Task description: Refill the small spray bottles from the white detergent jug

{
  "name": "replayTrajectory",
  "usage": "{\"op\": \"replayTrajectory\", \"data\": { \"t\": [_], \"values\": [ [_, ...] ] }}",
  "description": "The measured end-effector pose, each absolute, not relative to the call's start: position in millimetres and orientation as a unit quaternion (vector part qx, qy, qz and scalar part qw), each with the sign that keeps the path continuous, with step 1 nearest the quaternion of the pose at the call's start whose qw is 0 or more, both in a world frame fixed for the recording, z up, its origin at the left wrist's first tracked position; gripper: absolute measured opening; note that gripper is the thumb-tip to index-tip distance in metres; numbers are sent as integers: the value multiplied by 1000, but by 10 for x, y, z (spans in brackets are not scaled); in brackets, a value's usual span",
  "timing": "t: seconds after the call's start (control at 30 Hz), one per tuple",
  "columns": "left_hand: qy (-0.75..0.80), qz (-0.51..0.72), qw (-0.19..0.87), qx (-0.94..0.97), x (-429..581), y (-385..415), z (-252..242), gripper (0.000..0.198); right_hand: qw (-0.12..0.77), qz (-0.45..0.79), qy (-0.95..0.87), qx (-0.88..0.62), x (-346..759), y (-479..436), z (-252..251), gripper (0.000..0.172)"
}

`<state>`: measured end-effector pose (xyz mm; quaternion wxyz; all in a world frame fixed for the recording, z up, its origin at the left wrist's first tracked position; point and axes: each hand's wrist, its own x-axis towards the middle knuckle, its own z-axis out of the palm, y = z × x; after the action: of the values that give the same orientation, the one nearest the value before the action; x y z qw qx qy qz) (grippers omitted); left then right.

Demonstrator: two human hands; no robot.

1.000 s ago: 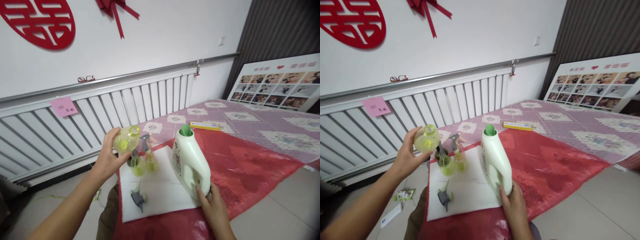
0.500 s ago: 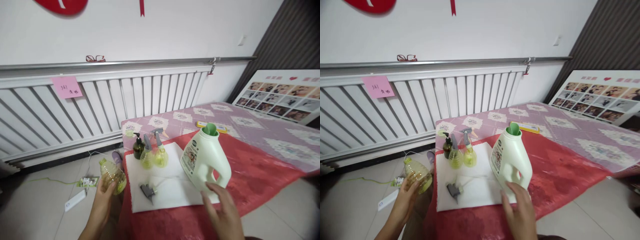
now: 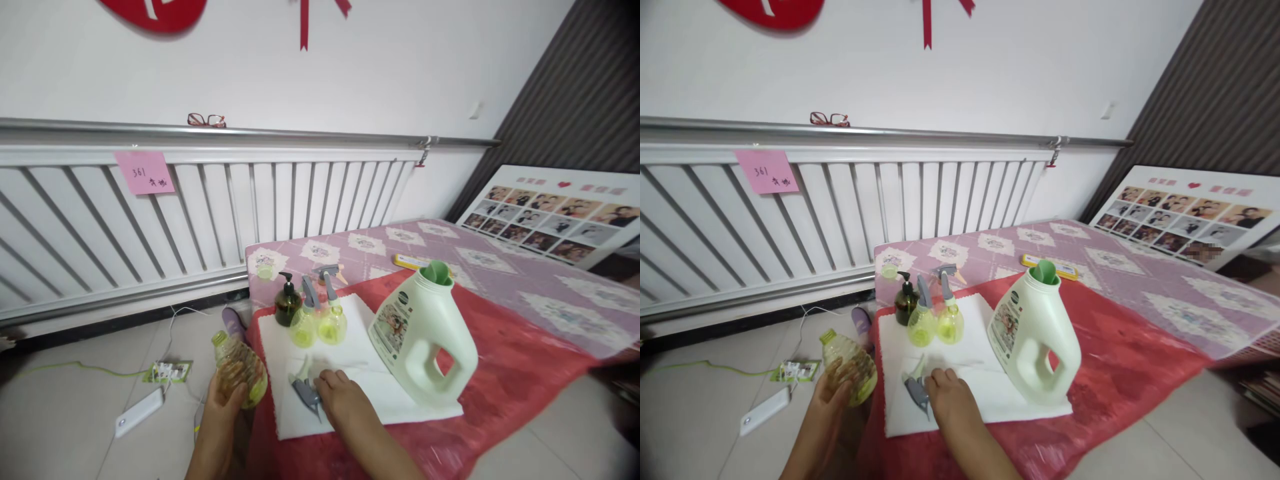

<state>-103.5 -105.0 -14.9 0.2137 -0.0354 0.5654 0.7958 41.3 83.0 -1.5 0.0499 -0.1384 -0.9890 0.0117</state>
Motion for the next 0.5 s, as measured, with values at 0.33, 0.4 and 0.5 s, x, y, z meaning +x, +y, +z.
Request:
{"op": "replayTrajectory", "data": {
  "t": [0.33, 0.4, 0.5],
  "values": [
    [564, 786, 255, 1, -969, -1033, -230, 79, 30, -30, -988, -146, 312, 798, -142, 35],
    [563, 781, 268, 20, -926, -985, -219, 79, 32, -27, -989, -145, 301, 803, -146, 35],
    [562, 777, 283, 29, -884, -903, -243, 81, 39, -12, -989, -140, 331, 836, -94, 31]
  ]
}}
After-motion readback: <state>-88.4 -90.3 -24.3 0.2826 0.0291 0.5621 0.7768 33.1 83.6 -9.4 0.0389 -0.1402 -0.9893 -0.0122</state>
